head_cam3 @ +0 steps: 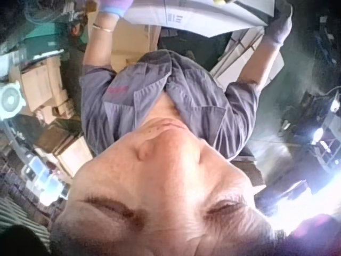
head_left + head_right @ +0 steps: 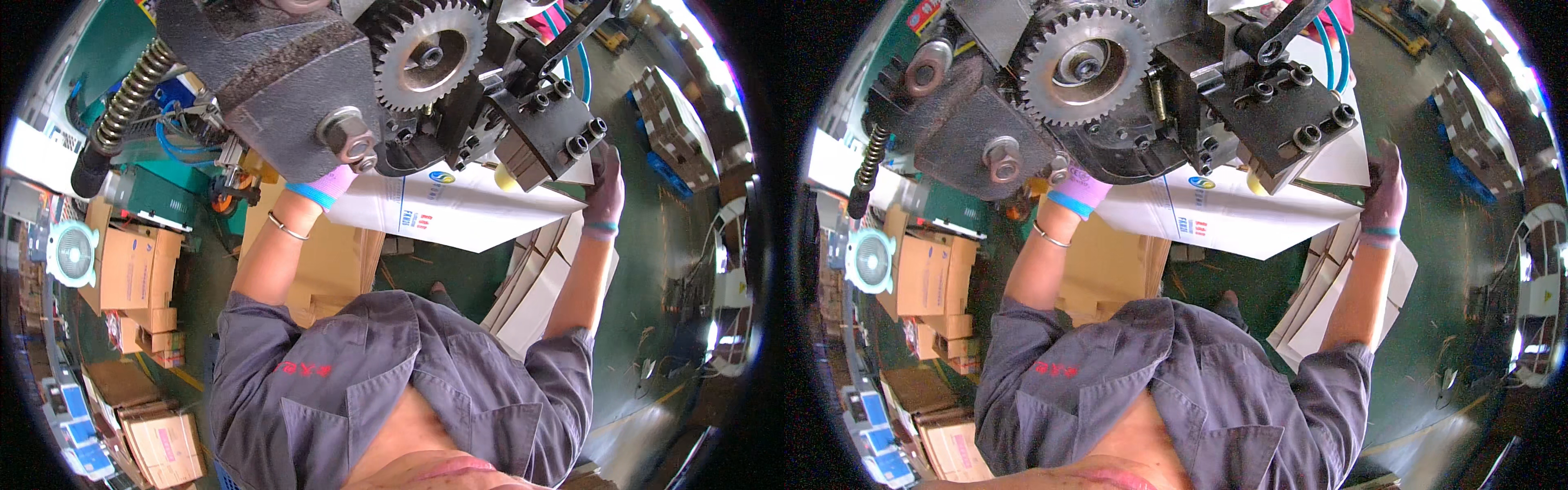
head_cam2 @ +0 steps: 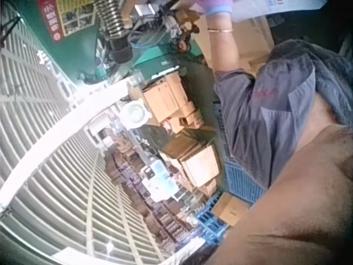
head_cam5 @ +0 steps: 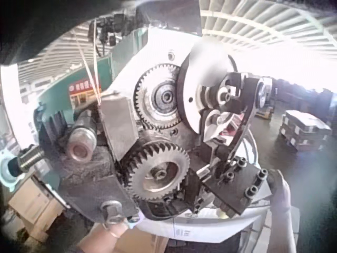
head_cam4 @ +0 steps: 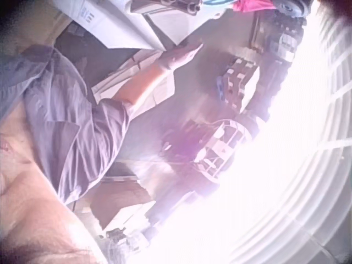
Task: The person picks up flat cardboard sheets from a stack and feeds them into an industrial folding and gluing machine while receiving more cardboard from another person.
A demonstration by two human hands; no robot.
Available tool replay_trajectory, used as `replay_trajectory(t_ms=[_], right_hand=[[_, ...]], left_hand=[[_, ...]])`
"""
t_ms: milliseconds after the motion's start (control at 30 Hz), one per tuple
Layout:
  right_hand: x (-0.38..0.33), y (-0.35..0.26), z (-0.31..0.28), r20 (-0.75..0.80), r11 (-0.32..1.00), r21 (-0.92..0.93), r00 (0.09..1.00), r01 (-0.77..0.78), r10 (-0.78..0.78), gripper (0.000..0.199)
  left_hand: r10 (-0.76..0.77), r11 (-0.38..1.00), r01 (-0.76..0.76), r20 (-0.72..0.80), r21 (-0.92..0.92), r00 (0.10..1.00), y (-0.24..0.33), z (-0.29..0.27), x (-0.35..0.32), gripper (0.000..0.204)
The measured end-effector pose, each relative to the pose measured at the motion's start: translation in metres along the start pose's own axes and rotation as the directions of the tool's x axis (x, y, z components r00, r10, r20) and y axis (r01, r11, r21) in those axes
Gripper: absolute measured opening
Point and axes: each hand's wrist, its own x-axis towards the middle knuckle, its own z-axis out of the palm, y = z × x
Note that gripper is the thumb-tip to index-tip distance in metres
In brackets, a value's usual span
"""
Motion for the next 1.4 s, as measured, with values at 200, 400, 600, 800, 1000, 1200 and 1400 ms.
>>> replay_trajectory(t_ms=[200, 400, 600, 800, 1000, 1200, 1400], right_hand=[[-0.055, 0.023, 0.028, 0.417, 0.229, -0.645, 0.587, 0.729, -0.694, 0.03], [-0.055, 0.02, 0.031, 0.217, 0.671, -0.435, 0.793, 0.601, -0.569, 0.04], [-0.048, 0.026, 0.021, 0.455, 0.14, -0.678, 0.561, 0.722, -0.691, 0.035], [-0.044, 0.029, 0.017, 0.316, 0.429, -0.614, 0.704, 0.663, -0.636, 0.031], [-0.064, 0.008, -0.089, -0.254, 0.942, 0.017, 0.913, 0.335, -0.32, 0.053], [-0.1, 0.104, -0.103, -0.153, 0.982, -0.126, 0.981, -0.139, 0.119, 0.05], [-0.122, 0.072, -0.107, 0.053, 0.856, -0.473, 0.977, 0.207, -0.207, 0.044]], left_hand=[[0.076, 0.997, -0.075, 0.088, -0.015, 0.993, -0.001, -0.008, 0.009, 0.027], [0.123, 0.988, -0.132, 0.115, 0.076, 0.986, -0.005, -0.004, 0.01, 0.006], [0.068, 0.946, -0.152, 0.285, 0.285, 0.956, -0.003, -0.015, 0.015, 0.033], [-0.04, 0.988, 0.042, -0.014, 0.149, 0.999, 0.024, -0.013, 0.004, 0.04], [-0.099, 0.98, 0.121, 0.14, -0.158, 0.985, 0.073, 0.015, -0.093, 0.049], [-0.63, -0.18, 0.58, 0.546, -0.795, 0.552, -0.039, 0.108, -0.171, 0.054], [-0.717, 0.338, 0.742, 0.352, -0.579, 0.602, 0.011, 0.163, -0.189, 0.04]])
